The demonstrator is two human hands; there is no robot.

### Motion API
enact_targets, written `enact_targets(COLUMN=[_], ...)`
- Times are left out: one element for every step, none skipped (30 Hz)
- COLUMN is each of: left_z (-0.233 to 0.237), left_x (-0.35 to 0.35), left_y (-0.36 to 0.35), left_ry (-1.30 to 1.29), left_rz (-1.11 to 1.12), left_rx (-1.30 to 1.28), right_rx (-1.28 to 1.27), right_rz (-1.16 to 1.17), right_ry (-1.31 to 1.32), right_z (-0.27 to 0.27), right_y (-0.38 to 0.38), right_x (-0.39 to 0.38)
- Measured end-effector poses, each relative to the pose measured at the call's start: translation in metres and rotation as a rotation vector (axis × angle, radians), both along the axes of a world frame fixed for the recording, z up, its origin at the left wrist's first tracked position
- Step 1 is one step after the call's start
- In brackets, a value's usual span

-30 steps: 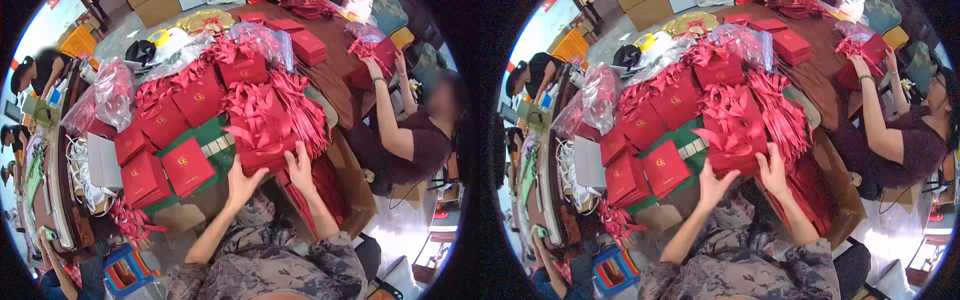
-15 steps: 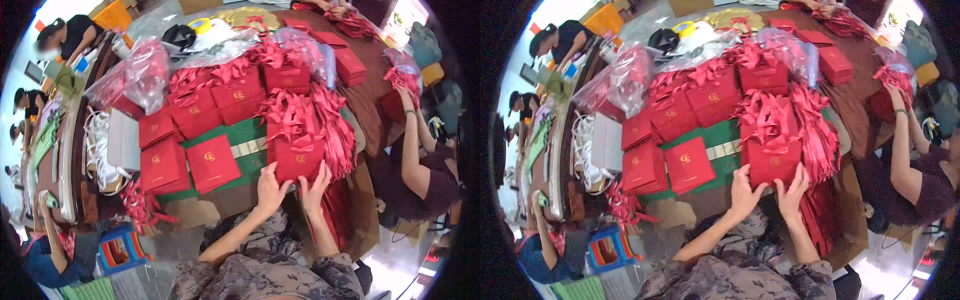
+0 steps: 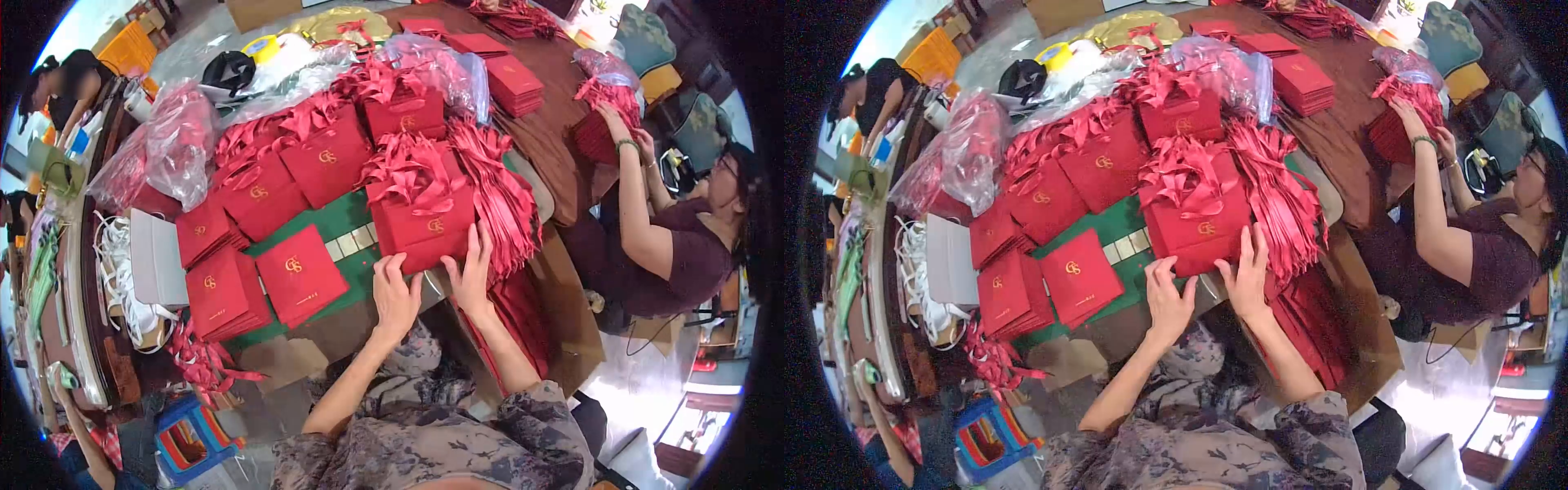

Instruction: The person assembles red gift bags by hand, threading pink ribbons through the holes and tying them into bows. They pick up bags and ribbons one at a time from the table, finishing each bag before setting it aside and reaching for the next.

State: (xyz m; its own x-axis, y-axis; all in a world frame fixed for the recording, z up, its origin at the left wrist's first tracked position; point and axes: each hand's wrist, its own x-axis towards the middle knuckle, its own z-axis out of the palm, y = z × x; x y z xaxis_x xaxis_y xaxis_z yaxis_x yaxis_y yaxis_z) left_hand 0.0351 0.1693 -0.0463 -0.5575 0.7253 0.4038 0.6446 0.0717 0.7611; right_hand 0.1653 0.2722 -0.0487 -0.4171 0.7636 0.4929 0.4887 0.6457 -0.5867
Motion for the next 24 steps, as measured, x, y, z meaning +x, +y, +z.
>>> enact_targets(left_z=[-0.002,-0.004,-0.003,-0.002,-0.001,-0.001,-0.001,-0.001,-0.002,-0.002,-0.002,-0.001,0.004,0.009,0.012,0.015,0.019,0.024,0.027,0.027,0.032,0.038,0.036,0.033], left_x=[0.000,0.001,0.003,0.005,0.006,0.007,0.006,0.007,0.008,0.009,0.009,0.009,0.007,0.004,0.003,-0.003,-0.010,-0.018,-0.028,-0.038,-0.049,-0.058,-0.066,-0.072], left_y=[-0.003,-0.005,-0.007,-0.008,-0.009,-0.010,-0.011,-0.012,-0.012,-0.013,-0.015,-0.019,-0.024,-0.031,-0.040,-0.053,-0.067,-0.080,-0.093,-0.105,-0.117,-0.128,-0.137,-0.145], left_ry=[0.035,0.033,0.013,-0.008,-0.010,0.031,0.073,0.073,0.048,0.025,0.006,-0.005,0.037,0.079,-0.018,-0.006,0.055,0.113,0.112,0.146,0.173,0.200,0.204,0.208], left_rz=[-0.004,-0.005,-0.003,0.001,0.002,0.000,-0.003,0.000,-0.005,-0.006,-0.004,-0.013,-0.017,-0.020,-0.023,-0.001,0.063,0.122,0.178,0.260,0.303,0.346,0.377,0.410], left_rx=[-0.003,-0.006,-0.002,0.004,0.004,0.003,0.000,-0.002,0.009,0.016,0.017,0.009,0.005,-0.001,-0.004,-0.013,-0.027,-0.039,-0.071,-0.080,-0.119,-0.157,-0.165,-0.173], right_rx=[-0.003,0.043,0.090,0.088,0.097,0.107,0.105,0.099,0.093,0.088,0.113,0.136,0.158,0.195,0.195,0.198,0.152,0.110,0.118,0.116,0.039,-0.037,-0.032,-0.080], right_rz=[-0.002,-0.009,-0.016,-0.015,-0.020,-0.024,-0.022,-0.034,-0.044,-0.036,-0.066,-0.090,-0.079,-0.068,-0.024,0.016,0.112,0.203,0.269,0.324,0.371,0.420,0.423,0.403], right_ry=[-0.002,0.004,0.007,0.004,0.006,0.009,0.008,0.005,0.003,0.007,-0.007,-0.018,0.006,-0.002,0.018,0.038,0.006,-0.029,0.010,-0.014,-0.025,-0.037,-0.032,-0.106], right_z=[-0.002,-0.004,-0.006,-0.009,-0.012,-0.013,-0.014,-0.014,-0.012,-0.010,-0.007,-0.005,-0.001,0.003,0.007,0.012,0.018,0.028,0.034,0.037,0.040,0.043,0.045,0.046], right_y=[-0.001,-0.002,-0.003,-0.004,-0.005,-0.007,-0.008,-0.008,-0.008,-0.010,-0.012,-0.014,-0.017,-0.021,-0.027,-0.033,-0.040,-0.048,-0.057,-0.067,-0.076,-0.084,-0.090,-0.093], right_x=[0.002,0.004,0.006,0.008,0.010,0.012,0.013,0.015,0.017,0.019,0.020,0.020,0.019,0.018,0.012,0.006,0.000,-0.010,-0.025,-0.037,-0.050,-0.062,-0.075,-0.088])
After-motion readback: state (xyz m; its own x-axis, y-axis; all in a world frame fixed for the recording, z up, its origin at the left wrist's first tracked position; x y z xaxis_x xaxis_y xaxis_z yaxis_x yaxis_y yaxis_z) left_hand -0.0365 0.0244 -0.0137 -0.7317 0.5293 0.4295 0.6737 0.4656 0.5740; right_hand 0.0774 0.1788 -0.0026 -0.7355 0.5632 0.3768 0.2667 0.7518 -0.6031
